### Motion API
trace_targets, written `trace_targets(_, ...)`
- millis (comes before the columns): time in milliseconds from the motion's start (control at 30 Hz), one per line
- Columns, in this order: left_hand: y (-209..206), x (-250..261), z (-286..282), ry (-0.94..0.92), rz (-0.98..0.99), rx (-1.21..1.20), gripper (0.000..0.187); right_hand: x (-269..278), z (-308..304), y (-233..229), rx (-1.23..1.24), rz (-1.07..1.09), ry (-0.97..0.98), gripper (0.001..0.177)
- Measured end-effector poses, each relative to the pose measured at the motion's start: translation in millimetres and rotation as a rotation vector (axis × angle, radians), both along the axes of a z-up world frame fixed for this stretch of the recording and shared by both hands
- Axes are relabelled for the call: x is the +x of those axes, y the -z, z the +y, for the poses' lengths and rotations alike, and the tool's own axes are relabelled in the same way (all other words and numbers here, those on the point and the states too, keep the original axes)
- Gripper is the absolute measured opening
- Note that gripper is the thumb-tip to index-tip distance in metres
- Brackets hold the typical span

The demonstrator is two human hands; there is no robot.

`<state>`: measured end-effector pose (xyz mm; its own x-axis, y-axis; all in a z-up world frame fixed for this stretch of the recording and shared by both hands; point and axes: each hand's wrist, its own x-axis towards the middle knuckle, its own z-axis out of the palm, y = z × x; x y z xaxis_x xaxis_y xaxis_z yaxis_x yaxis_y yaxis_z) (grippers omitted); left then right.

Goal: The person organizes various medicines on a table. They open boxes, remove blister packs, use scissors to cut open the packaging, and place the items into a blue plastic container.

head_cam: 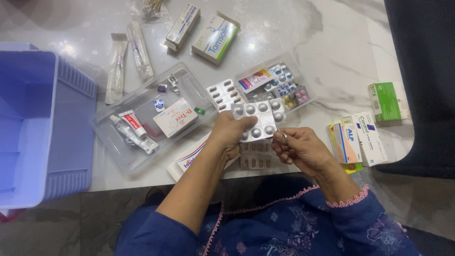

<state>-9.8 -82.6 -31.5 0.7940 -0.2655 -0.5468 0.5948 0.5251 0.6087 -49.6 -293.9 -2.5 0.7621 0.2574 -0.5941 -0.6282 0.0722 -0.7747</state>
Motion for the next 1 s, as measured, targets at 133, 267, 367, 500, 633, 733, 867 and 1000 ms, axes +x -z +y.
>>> trace_targets(133, 3.4, 1.0, -0.4, -0.002, -0.008, 0.005, 0.023, 0.4, -0.1, 0.1, 0.027, 0.000, 0.000, 0.025)
trace_targets(267, 6.0, 2.0, -1.5, -0.012, 0.008, 0.038, 0.020, 2.8, -0.2, 2.7, 0.015, 0.022, 0.018, 0.023)
trace_targets(367, 8.3, 2.8, -1.8, -0.040, 0.014, 0.051, 0.019, 4.6, -1.5, 7.6, 0.039, -0.010, 0.026, 0.025)
trace_targets(500, 2.7, 12.9, 8.4, -0.137, 0.033, 0.088, 0.016, 9.6, -6.1, 7.8, -0.080, -0.122, 0.096, 0.023)
trace_targets(633, -17.3, 22.4, 47.9, -0.247, -0.126, 0.197, 0.016, 13.8, -6.9, -1.6, -0.507, -0.444, 0.165, 0.022)
trace_targets(733, -33.5, 20.4, 61.3, -0.333, 0.026, 0.063, 0.018, 19.7, 5.0, -6.0, -0.714, -0.488, 0.166, 0.024)
trace_targets(867, -33.2, 16.0, 57.4, -0.322, -0.068, 0.092, 0.020, 20.8, 20.6, -2.1, -0.730, -0.429, 0.161, 0.027)
trace_targets(1000, -28.3, 13.2, 56.3, -0.316, -0.086, 0.122, 0.021, 26.4, 20.0, 13.7, -0.679, -0.510, 0.196, 0.027)
